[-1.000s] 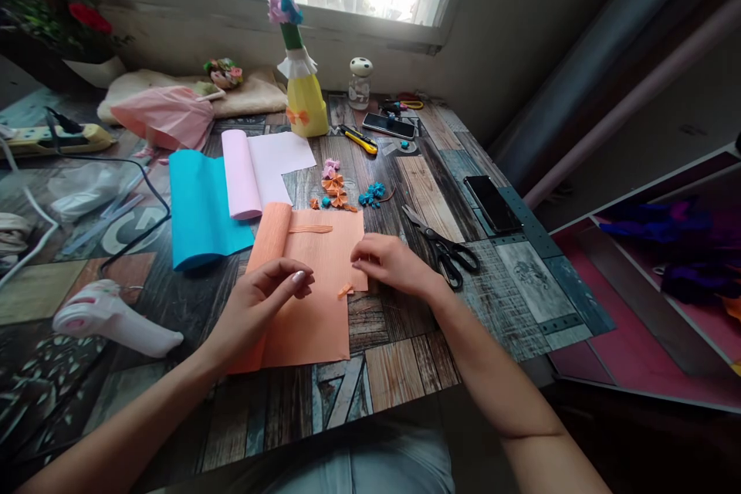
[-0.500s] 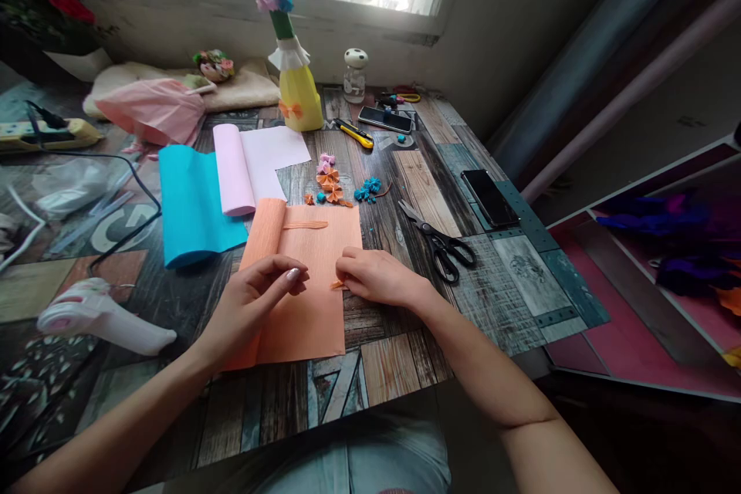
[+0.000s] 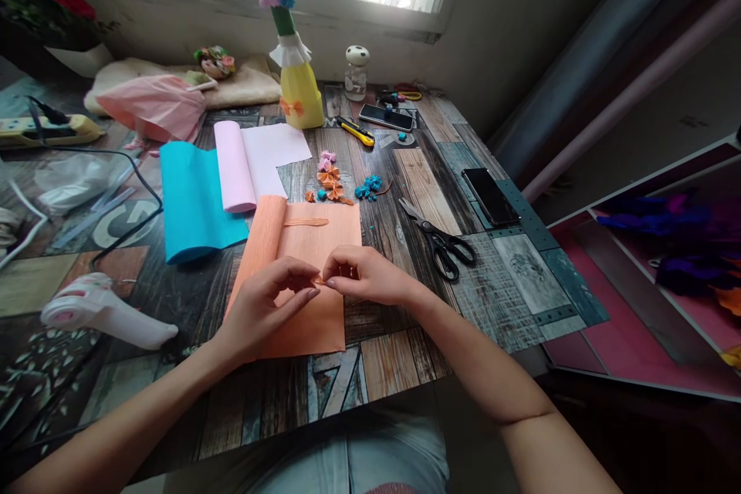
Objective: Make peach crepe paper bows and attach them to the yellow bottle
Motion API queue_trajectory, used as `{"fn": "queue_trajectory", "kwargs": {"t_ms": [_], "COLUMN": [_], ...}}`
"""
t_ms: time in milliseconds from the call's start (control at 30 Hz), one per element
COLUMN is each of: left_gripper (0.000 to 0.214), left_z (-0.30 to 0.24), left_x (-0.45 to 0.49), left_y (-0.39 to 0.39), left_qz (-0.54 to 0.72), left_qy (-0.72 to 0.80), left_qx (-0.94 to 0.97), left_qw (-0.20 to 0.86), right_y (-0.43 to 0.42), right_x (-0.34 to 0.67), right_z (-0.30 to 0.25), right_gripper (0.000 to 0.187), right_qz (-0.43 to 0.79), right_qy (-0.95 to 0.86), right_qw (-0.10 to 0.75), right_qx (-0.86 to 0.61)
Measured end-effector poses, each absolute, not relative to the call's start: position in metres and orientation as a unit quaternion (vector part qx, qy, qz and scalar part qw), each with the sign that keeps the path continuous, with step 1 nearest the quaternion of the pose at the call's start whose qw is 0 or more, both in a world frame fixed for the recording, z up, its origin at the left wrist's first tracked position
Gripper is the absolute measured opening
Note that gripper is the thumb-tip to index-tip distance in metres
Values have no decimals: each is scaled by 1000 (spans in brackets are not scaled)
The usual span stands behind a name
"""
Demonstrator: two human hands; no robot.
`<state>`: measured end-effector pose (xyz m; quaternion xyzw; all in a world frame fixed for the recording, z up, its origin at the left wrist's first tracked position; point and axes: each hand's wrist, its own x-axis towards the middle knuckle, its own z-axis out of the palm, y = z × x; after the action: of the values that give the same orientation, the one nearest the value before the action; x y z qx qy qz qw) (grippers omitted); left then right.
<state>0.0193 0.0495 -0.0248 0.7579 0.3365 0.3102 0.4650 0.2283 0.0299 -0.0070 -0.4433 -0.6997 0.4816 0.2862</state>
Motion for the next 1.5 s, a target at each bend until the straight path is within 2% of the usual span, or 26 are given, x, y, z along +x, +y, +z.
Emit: {"fn": "queue_trajectory", "kwargs": {"t_ms": [167, 333, 433, 600, 800, 967, 1100, 1300, 1500], "left_gripper": [12, 12, 11, 12, 14, 16, 20, 36, 23], "left_z": [-24, -20, -18, -18, -18, -15, -14, -23, -22], "left_x": [18, 16, 16, 16, 15, 13, 13, 17, 17], "left_y": [49, 51, 52, 52, 52, 55, 56, 51, 53], "left_qz": [305, 331, 340, 342, 345, 330, 259, 232, 274], "left_qy": [361, 382, 390, 393, 404, 408, 393, 358, 393], "left_qx": [681, 641, 651, 654, 645, 660, 699, 667, 648], "left_qw": [559, 578, 556, 549, 549, 538, 539, 611, 592], "right_y": [29, 28, 25, 18, 18, 21, 22, 21, 18], "right_x": [227, 226, 224, 218, 214, 223, 223, 211, 203], "right_z": [-13, -11, -10, -17, -22, -18, -15, -19, -22], "right_gripper": [9, 7, 6, 17, 10, 10, 12, 12, 8], "right_qz": [509, 417, 379, 322, 268, 283, 280, 248, 253], "right_qy": [-662, -699, -772, -856, -874, -861, -837, -796, -776], "right_qw": [321, 330, 268, 139, 98, 134, 197, 292, 333], "right_qx": [-446, -478, -435, -380, -394, -402, -427, -469, -472]}}
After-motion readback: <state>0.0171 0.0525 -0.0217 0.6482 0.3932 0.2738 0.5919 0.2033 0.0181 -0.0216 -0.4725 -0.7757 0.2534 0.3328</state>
